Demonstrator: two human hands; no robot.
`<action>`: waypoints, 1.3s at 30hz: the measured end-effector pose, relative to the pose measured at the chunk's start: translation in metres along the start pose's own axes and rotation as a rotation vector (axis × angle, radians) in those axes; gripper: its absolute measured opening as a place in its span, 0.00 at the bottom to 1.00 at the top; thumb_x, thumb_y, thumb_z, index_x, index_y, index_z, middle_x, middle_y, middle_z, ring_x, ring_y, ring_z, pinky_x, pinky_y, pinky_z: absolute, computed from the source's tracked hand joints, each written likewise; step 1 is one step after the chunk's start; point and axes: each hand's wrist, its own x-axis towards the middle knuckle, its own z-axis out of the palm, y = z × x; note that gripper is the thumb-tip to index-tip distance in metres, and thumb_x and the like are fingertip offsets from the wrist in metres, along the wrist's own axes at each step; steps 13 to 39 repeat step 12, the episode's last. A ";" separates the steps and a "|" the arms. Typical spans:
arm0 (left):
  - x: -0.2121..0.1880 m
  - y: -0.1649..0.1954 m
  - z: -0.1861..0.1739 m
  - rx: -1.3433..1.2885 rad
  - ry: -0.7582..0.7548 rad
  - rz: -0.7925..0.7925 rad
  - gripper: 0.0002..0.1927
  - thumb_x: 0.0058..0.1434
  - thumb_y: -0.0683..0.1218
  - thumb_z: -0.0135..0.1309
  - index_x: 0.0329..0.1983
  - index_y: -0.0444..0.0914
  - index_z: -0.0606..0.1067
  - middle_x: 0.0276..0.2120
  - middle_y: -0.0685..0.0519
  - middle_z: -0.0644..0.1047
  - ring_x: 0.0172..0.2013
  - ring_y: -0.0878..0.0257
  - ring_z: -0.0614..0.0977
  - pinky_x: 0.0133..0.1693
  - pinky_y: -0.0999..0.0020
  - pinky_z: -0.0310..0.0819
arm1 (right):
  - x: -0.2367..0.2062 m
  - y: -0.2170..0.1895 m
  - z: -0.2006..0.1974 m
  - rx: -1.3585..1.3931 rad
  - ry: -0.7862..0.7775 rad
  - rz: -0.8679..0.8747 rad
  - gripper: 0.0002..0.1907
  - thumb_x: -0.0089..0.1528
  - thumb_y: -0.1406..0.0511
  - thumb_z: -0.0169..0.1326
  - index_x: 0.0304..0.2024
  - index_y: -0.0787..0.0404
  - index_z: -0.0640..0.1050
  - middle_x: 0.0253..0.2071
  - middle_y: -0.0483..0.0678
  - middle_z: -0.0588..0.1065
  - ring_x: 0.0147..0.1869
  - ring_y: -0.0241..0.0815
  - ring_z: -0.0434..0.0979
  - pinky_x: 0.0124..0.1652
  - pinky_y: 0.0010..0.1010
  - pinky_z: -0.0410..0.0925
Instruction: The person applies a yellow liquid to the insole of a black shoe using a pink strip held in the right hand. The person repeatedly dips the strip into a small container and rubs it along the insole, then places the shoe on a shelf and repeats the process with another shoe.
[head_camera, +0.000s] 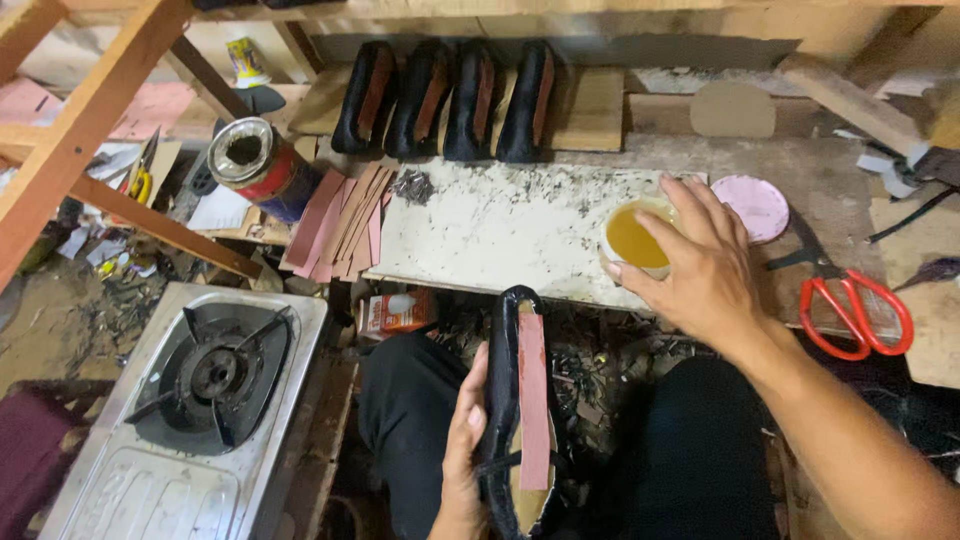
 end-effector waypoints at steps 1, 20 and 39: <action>0.000 -0.003 0.002 0.032 -0.007 0.038 0.42 0.62 0.57 0.46 0.76 0.33 0.55 0.74 0.43 0.60 0.71 0.52 0.63 0.69 0.56 0.53 | 0.002 0.007 0.000 -0.031 -0.075 0.013 0.31 0.55 0.47 0.62 0.50 0.64 0.83 0.71 0.62 0.65 0.75 0.66 0.56 0.67 0.57 0.52; 0.016 -0.010 0.004 0.192 -0.026 0.231 0.44 0.61 0.59 0.47 0.75 0.29 0.56 0.80 0.46 0.48 0.77 0.52 0.52 0.73 0.56 0.42 | -0.035 -0.042 -0.019 0.526 -0.063 0.115 0.15 0.64 0.60 0.53 0.26 0.59 0.80 0.61 0.47 0.76 0.78 0.55 0.66 0.75 0.51 0.56; 0.016 -0.010 0.004 0.192 -0.026 0.231 0.44 0.61 0.59 0.47 0.75 0.29 0.56 0.80 0.46 0.48 0.77 0.52 0.52 0.73 0.56 0.42 | -0.035 -0.042 -0.019 0.526 -0.063 0.115 0.15 0.64 0.60 0.53 0.26 0.59 0.80 0.61 0.47 0.76 0.78 0.55 0.66 0.75 0.51 0.56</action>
